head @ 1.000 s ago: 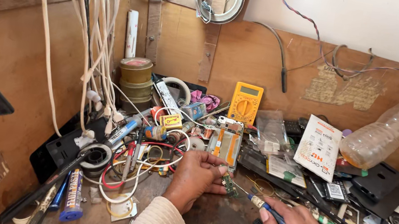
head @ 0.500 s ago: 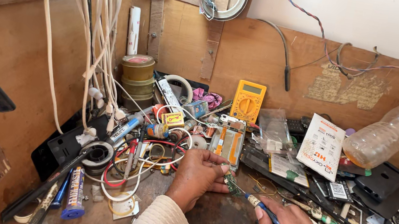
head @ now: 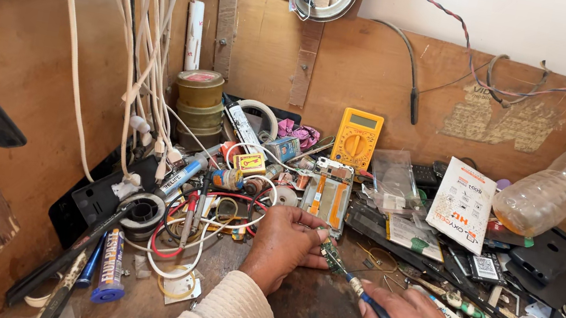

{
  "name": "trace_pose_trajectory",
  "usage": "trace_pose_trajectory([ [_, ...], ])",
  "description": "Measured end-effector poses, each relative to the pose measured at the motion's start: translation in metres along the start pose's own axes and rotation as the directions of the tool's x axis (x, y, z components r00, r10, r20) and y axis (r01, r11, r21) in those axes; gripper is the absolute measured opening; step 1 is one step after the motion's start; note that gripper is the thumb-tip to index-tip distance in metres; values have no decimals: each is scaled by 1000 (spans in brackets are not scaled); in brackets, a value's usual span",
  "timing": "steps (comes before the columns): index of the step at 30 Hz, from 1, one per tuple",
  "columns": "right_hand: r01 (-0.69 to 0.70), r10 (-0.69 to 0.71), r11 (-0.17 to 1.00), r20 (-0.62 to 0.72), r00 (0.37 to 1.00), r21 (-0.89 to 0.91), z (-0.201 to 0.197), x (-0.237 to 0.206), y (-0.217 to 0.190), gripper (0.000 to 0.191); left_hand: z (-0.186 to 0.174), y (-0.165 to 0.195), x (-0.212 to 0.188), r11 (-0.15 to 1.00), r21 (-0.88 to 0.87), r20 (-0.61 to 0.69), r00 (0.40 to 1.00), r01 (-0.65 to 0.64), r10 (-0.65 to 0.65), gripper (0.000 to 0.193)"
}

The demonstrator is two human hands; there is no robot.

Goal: The person uses a prying tool to remove a small component from a disassembled mobile device. They then use a soldering iron to work on a small circuit board, applying flux and solder to specific points. The person handles the circuit board and tools throughout the clip.

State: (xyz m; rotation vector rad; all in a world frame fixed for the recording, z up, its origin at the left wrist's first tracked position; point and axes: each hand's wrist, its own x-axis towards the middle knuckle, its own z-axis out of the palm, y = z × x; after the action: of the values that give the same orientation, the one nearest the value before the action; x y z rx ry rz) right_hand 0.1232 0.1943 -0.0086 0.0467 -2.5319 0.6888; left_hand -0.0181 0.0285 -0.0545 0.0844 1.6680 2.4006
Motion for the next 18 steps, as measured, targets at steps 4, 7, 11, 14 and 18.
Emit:
trace_pose_trajectory([
  [4,4,-2,1000,79,997,-25,-1,0,5,35,0,0,0,1000,12,-7,1000,12,-12,20],
  [7,78,-67,994,126,990,-83,1,0,13,38,-1,-1,-1,1000,4,-2,1000,20,-20,18],
  [11,186,-171,974,120,978,-133,1,0,23,40,0,0,-2,1000,4,-2,1000,21,-21,18],
  [14,264,-252,958,110,962,-113,-1,-2,25,39,-1,0,-2,1000,-3,3,1000,26,-26,18],
  [18,110,-110,994,-16,994,2,-4,-7,18,30,-2,0,-3,999,-40,14,1000,7,-6,18],
])
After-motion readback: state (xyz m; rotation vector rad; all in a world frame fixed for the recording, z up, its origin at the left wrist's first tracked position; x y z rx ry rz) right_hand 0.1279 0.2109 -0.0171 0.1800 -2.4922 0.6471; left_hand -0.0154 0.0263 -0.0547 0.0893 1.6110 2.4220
